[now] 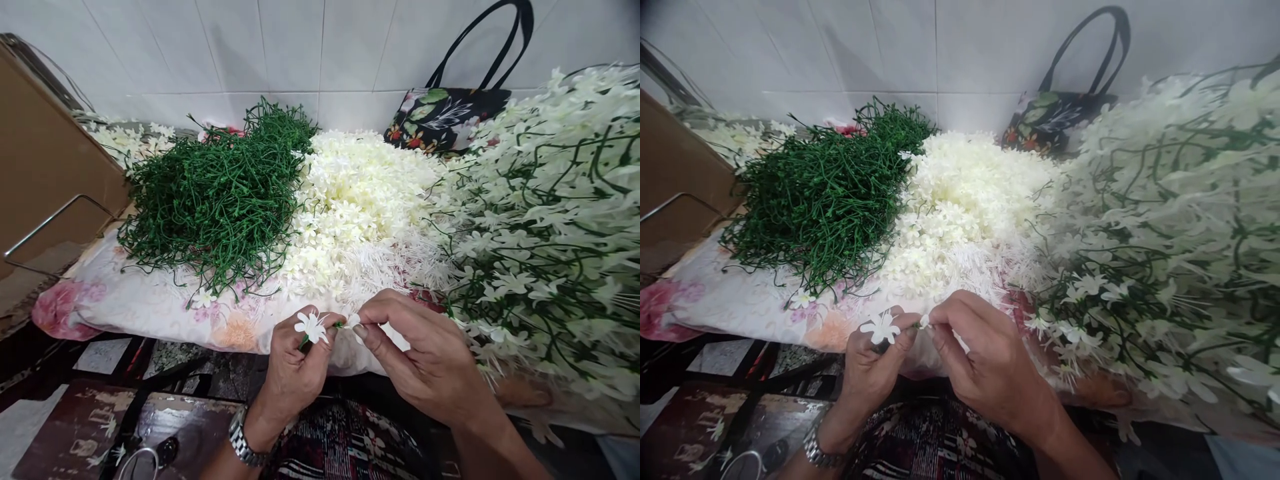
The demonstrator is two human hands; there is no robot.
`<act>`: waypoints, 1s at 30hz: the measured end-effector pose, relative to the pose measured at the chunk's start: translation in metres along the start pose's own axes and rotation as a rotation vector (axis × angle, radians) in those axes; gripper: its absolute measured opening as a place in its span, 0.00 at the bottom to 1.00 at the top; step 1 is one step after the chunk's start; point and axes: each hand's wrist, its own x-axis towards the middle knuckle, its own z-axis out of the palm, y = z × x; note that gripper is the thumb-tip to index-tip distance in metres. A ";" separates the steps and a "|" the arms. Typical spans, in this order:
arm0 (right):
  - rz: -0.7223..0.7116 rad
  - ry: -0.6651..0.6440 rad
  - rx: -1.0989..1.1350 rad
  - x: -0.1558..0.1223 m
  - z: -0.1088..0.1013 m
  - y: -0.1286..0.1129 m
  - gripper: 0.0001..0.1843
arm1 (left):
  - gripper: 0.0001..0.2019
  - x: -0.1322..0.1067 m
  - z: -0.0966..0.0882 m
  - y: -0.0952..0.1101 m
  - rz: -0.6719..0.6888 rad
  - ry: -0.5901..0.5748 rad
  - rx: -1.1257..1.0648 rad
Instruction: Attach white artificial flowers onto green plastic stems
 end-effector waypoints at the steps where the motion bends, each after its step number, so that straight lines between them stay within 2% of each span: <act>1: -0.012 -0.026 -0.020 0.001 -0.001 -0.001 0.06 | 0.10 0.000 0.000 -0.001 0.034 -0.011 0.018; 4: -0.037 -0.072 -0.084 0.004 -0.001 -0.001 0.07 | 0.11 0.000 -0.001 -0.003 0.111 -0.052 0.087; 9: -0.067 -0.093 -0.186 0.002 0.001 0.001 0.09 | 0.14 0.002 -0.001 -0.005 0.141 -0.101 0.135; 18: 0.003 -0.028 -0.118 -0.003 0.016 0.010 0.08 | 0.15 0.008 0.003 -0.006 -0.005 -0.055 0.156; 30: 0.010 -0.008 -0.057 -0.003 0.025 0.016 0.06 | 0.15 0.009 0.002 -0.006 -0.011 -0.056 0.165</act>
